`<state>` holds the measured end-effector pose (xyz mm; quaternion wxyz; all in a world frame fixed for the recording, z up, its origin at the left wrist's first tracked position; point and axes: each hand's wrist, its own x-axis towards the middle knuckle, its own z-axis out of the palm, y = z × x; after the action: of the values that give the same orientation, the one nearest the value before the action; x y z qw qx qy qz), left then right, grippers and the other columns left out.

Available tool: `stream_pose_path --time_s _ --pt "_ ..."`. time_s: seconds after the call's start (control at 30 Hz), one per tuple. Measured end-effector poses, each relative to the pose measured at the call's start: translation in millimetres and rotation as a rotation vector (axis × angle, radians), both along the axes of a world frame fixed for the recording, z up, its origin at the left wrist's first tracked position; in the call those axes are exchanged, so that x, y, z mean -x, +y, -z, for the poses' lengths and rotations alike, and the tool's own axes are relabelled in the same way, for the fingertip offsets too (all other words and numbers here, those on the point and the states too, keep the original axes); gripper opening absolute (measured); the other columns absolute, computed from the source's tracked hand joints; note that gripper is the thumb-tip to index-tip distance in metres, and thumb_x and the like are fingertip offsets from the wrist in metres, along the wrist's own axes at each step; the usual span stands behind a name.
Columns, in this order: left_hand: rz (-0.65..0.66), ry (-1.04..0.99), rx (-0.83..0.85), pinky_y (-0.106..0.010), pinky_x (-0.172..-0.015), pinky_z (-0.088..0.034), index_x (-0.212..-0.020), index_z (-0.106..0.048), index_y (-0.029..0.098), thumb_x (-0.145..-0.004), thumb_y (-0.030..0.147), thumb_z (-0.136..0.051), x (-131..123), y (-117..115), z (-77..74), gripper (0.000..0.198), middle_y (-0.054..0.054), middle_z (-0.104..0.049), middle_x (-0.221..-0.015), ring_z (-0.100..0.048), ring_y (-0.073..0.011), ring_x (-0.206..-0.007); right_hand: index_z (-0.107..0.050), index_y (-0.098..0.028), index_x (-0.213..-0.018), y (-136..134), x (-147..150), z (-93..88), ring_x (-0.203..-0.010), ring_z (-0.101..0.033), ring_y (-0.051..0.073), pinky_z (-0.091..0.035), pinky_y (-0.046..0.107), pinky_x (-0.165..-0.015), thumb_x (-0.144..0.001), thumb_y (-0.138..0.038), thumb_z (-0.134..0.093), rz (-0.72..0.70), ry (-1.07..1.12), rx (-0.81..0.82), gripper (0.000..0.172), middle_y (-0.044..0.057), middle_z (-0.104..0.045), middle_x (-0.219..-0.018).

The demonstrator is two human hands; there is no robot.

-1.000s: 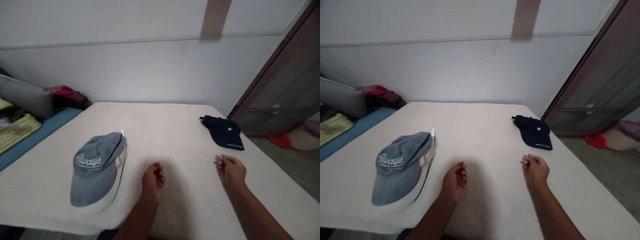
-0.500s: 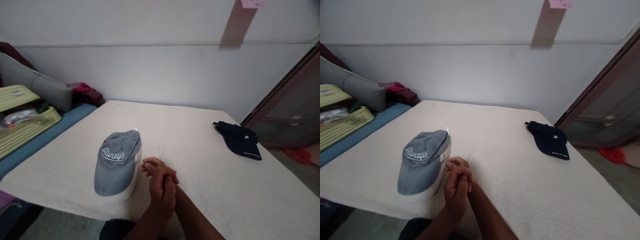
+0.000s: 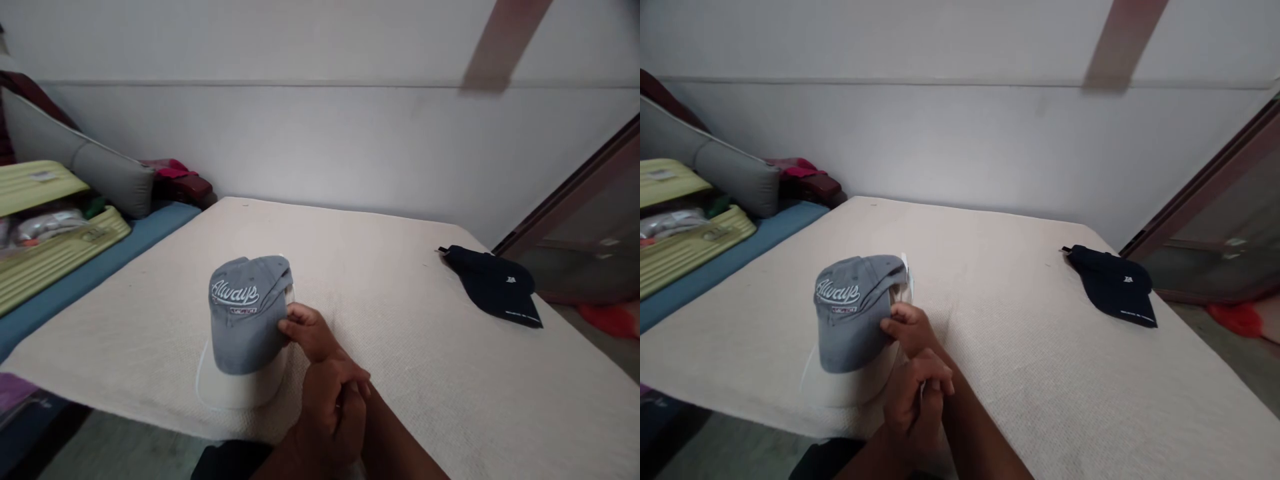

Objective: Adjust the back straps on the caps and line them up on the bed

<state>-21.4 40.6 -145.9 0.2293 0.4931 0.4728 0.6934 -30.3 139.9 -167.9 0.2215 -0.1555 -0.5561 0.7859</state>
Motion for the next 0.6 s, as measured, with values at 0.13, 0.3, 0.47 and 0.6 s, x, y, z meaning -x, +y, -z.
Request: stream_pose_path --time_s 0.13,0.3,0.47,0.6 --pt "0.043 0.021 0.056 -0.026 -0.058 -0.038 -0.082 -0.061 0.021 -0.078 0.005 -0.047 -0.5 8.1 1.3 0.021 0.001 -0.056 -0.063 -0.051 -0.013 -0.059 -0.062 -0.018 -0.082 23.9 -4.5 -18.7 -0.058 -0.048 0.01 -0.038 0.023 -0.058 -0.074 -0.03 -0.069 0.164 0.243 0.098 0.016 -0.003 -0.057 -0.067" --pt "0.26 -0.432 0.571 -0.022 -0.048 -0.036 -0.072 -0.058 0.017 -0.074 0.011 -0.047 -2.2 34.1 8.1 0.013 -0.001 -0.062 -0.063 -0.052 -0.0109 -0.051 -0.063 -0.019 -0.084 46.3 -57.2 -43.4 -0.078 -0.06 0.013 -0.046 0.025 -0.074 -0.073 -0.022 -0.071 0.372 0.411 0.191 0.014 0.001 -0.068 -0.087" --pt "0.327 -1.086 0.528 -0.027 -0.065 -0.049 -0.078 -0.065 0.016 -0.077 0.028 -0.06 12.7 50.6 9.0 0.013 -0.003 -0.07 -0.072 -0.065 -0.0158 -0.067 -0.066 -0.02 -0.096 38.1 -119.5 -42.0 -0.082 -0.064 0.014 -0.049 0.025 -0.077 -0.073 -0.021 -0.071 0.496 0.414 0.26 0.024 0.003 -0.071 -0.095" --pt "0.442 -1.215 0.431 -0.034 -0.08 -0.05 -0.098 -0.068 0.018 -0.081 0.047 -0.056 36.4 57.6 3.1 0.035 -0.005 -0.074 -0.086 -0.067 -0.0231 -0.086 -0.066 -0.019 -0.098 13.1 -161.7 -18.5 -0.076 -0.066 0.015 -0.05 0.027 -0.073 -0.074 -0.024 -0.07 0.405 0.328 0.321 0.024 0.004 -0.071 -0.089"
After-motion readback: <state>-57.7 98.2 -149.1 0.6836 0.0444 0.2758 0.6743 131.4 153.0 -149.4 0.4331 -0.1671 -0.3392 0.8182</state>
